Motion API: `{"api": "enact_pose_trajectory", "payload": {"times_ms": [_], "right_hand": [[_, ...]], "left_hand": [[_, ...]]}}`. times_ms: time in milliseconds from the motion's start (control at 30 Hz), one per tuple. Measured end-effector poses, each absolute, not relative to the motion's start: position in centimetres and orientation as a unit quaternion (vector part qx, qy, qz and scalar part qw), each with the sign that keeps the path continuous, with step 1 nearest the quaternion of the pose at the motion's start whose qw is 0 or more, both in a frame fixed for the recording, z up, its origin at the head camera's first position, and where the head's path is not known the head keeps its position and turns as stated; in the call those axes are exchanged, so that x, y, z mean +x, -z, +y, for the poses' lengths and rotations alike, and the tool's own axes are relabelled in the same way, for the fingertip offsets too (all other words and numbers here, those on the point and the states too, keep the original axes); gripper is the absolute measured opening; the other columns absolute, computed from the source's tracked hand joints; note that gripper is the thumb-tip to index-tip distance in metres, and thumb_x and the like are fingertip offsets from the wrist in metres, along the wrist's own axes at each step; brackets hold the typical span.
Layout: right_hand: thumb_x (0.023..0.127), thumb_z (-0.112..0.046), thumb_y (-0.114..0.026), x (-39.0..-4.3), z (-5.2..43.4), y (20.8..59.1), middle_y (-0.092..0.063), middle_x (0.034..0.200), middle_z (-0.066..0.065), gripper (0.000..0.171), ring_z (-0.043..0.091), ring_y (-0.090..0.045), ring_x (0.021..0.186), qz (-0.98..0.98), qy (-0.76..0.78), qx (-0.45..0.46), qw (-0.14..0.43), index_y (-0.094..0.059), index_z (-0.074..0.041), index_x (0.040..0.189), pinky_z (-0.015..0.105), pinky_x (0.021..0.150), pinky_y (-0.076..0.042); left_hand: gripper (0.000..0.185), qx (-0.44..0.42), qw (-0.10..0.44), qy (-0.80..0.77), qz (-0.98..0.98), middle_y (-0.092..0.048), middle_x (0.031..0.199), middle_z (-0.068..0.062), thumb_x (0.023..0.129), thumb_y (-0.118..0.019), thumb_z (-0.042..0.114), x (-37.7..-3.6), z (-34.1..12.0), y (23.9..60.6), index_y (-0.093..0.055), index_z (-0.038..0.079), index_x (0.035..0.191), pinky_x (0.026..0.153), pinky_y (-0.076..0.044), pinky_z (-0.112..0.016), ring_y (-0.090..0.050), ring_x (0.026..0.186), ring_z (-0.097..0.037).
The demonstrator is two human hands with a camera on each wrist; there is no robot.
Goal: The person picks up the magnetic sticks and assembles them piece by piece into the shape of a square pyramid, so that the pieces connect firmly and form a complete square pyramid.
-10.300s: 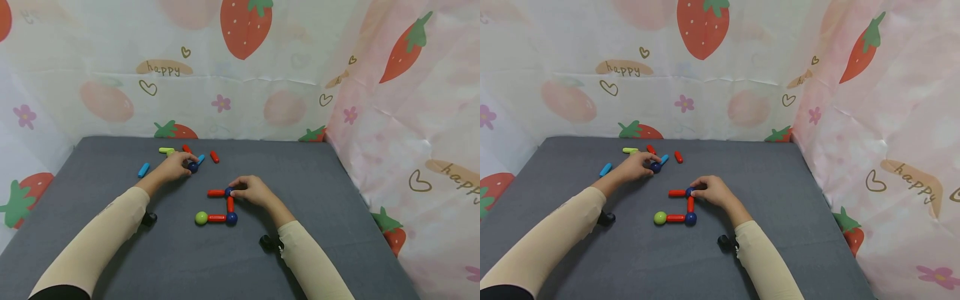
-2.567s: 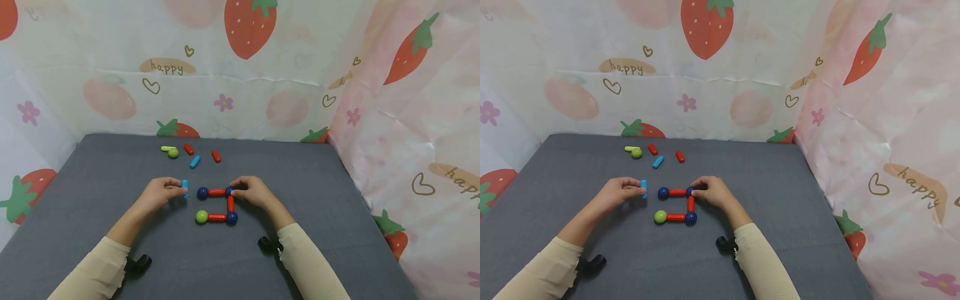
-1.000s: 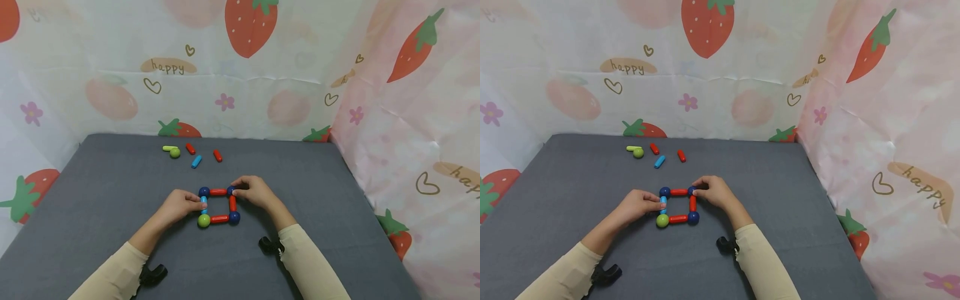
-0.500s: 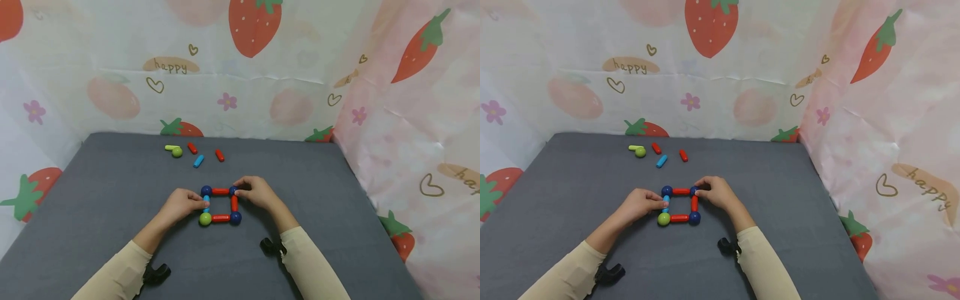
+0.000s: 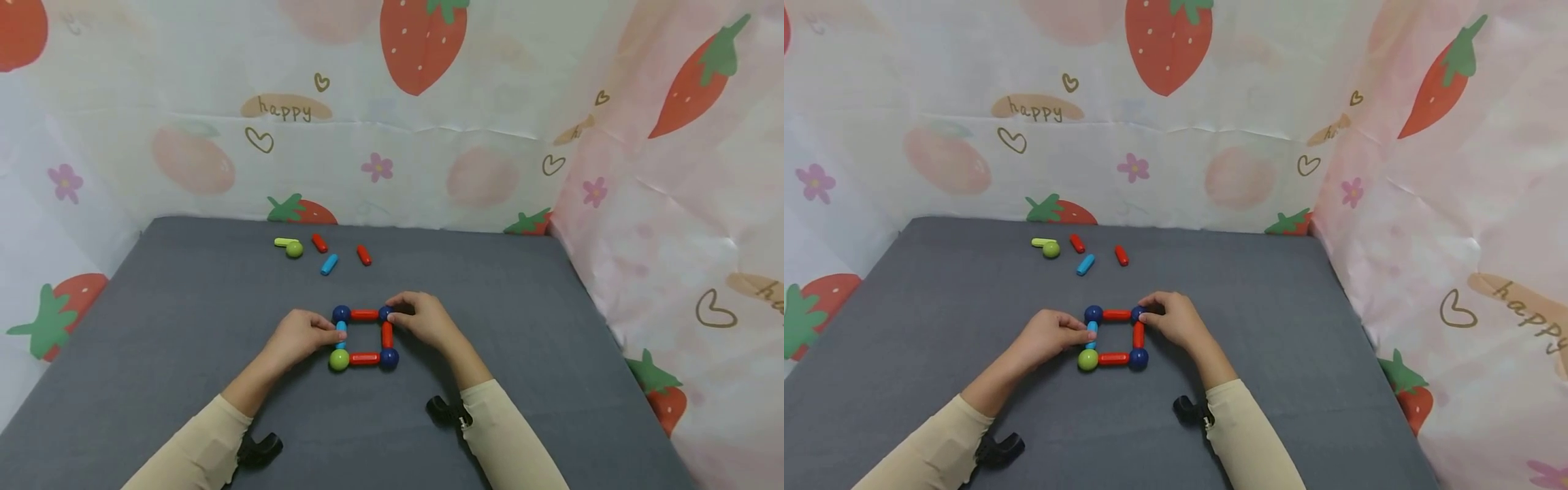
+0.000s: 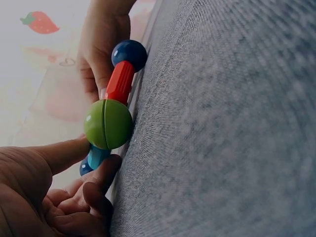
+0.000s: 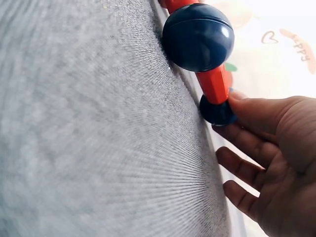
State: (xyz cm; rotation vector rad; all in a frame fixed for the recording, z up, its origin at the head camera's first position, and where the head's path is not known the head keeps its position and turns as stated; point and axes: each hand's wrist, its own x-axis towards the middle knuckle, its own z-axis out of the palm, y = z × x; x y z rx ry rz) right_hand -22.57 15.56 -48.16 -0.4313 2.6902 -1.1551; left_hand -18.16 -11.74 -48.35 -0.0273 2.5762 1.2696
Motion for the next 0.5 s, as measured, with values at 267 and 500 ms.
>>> {"api": "enact_pose_trajectory", "payload": {"times_ms": [267,500], "right_hand": [[0.096,-0.027,-0.075,-22.51,15.47,48.06,-0.071,0.119,-0.006,0.024,0.018,-0.063,0.114,0.904,0.392,-0.147,0.087,-0.075,-0.025,0.119,0.042,0.100,-0.051],[0.095,-0.026,-0.075,-22.61,15.55,48.31,-0.071,0.119,-0.006,0.025,0.018,-0.063,0.115,0.904,0.392,-0.145,0.090,-0.075,-0.025,0.120,0.042,0.101,-0.050]], "left_hand": [[0.028,-0.008,0.131,-0.440,0.888,-0.074,0.099,0.000,0.087,-0.082,0.042,-18.08,-11.96,48.18,-0.082,0.015,0.093,0.070,-0.048,-0.032,-0.060,0.087,-0.018],[0.025,-0.008,0.139,-0.444,0.885,-0.074,0.095,0.000,0.086,-0.083,0.039,-18.18,-12.05,47.95,-0.081,0.015,0.094,0.070,-0.049,-0.032,-0.061,0.085,-0.018]]}}
